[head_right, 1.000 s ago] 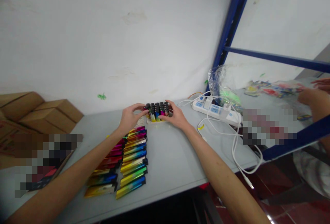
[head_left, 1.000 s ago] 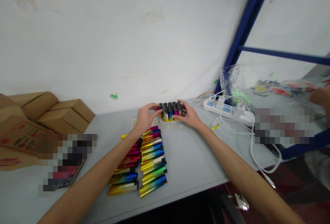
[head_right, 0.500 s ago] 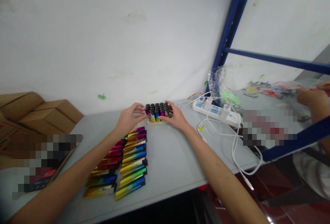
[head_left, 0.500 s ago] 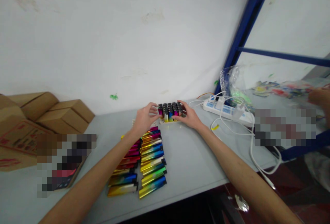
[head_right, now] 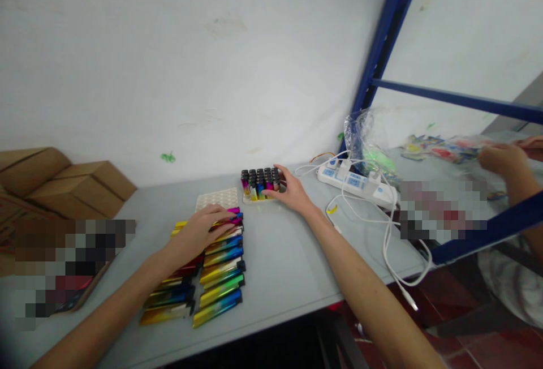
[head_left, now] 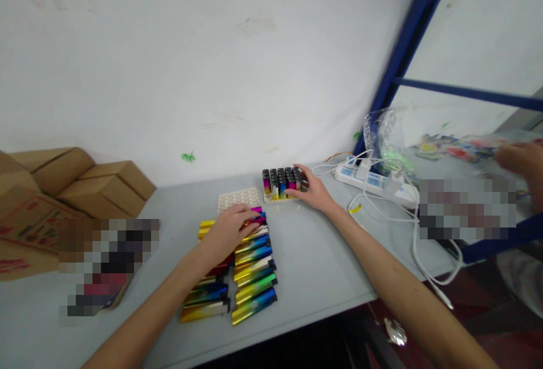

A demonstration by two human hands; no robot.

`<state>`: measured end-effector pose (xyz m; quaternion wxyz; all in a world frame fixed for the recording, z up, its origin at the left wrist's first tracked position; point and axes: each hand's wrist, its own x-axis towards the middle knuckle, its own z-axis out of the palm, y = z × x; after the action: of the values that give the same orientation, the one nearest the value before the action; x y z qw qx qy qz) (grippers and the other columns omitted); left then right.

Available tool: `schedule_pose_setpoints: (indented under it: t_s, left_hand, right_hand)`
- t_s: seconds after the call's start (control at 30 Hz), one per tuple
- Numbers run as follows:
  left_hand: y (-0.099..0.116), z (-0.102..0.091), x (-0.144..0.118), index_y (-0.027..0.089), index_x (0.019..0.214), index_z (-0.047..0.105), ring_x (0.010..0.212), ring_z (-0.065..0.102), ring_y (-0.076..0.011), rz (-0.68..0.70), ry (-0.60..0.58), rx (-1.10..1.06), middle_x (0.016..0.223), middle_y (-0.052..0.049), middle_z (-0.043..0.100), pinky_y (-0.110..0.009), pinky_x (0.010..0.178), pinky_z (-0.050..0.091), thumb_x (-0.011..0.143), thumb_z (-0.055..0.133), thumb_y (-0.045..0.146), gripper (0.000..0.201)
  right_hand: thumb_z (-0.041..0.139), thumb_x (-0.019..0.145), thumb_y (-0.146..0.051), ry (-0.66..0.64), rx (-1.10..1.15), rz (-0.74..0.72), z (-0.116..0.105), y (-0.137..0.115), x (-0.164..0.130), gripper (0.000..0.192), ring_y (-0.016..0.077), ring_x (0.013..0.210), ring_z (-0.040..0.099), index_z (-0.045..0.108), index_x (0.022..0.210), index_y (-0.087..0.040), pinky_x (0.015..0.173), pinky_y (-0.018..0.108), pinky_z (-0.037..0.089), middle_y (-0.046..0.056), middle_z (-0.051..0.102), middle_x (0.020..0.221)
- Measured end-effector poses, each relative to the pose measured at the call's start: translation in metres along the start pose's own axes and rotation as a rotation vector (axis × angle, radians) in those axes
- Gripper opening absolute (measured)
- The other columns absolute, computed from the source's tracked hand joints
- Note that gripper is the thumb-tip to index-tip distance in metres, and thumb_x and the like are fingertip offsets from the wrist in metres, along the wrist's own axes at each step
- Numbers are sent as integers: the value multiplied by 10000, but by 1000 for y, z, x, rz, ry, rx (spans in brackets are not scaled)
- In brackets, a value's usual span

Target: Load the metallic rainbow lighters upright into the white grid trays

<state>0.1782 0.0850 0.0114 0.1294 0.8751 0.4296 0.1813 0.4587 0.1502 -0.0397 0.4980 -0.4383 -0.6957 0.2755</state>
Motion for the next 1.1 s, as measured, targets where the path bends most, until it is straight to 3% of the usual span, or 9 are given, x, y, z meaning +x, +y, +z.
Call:
schedule_pose_setpoints:
  t_s: [0.3, 0.47, 0.57, 0.7, 0.9, 1.0, 1.1]
  left_hand:
    - [0, -2, 0, 200, 1023, 746, 999, 618, -244, 11, 22, -77, 1021, -88, 684, -391, 952, 484, 941, 538, 310, 249]
    - [10, -16, 6, 221, 992, 746, 924, 642, -212, 6, 153, -213, 1013, -73, 656, -362, 900, 522, 910, 583, 370, 235]
    - [15, -18, 11, 207, 991, 715, 926, 669, -206, -69, 208, -485, 1062, -84, 675, -348, 871, 548, 874, 632, 413, 251]
    - [19, -13, 10, 187, 1049, 642, 868, 695, -218, -213, 167, -885, 885, -72, 739, -367, 842, 555, 854, 663, 450, 328]
    - [27, -10, -1, 216, 1091, 546, 713, 652, -164, -314, 153, -1256, 860, -22, 654, -325, 659, 555, 866, 650, 471, 356]
    - [31, -10, -3, 242, 1033, 524, 593, 533, -103, -347, 150, -1419, 824, 16, 576, -229, 499, 447, 858, 656, 462, 311]
    - [31, -10, -2, 221, 973, 548, 537, 405, -77, -382, 111, -1470, 770, 15, 533, -198, 458, 350, 874, 607, 510, 312]
  right_hand:
    - [815, 713, -462, 0, -20, 21, -1, -1, -1, 829, 240, 1032, 649, 440, 1409, -214, 951, 422, 554, 84, 626, 1139]
    - [813, 714, -467, -3, -16, 18, -1, -2, -1, 818, 245, 1045, 648, 444, 1405, -229, 948, 423, 556, 84, 634, 1149]
    - [814, 709, -471, -2, -25, 15, -1, -2, -2, 829, 255, 1058, 643, 444, 1409, -224, 943, 427, 555, 94, 634, 1166]
    - [805, 716, -475, -13, -45, 14, -2, -3, -2, 827, 260, 1049, 645, 438, 1416, -233, 929, 431, 557, 93, 645, 1155]
    - [798, 726, -488, -10, -132, 20, -3, -1, -2, 828, 266, 1010, 648, 432, 1425, -236, 876, 427, 567, 95, 646, 1150]
    - [799, 725, -497, 5, -153, 21, -3, 1, -3, 829, 278, 1032, 640, 434, 1428, -252, 894, 447, 563, 91, 641, 1160]
    - [788, 735, -505, 2, -141, 14, -3, 0, -3, 817, 283, 1058, 636, 430, 1429, -266, 915, 457, 559, 88, 631, 1190]
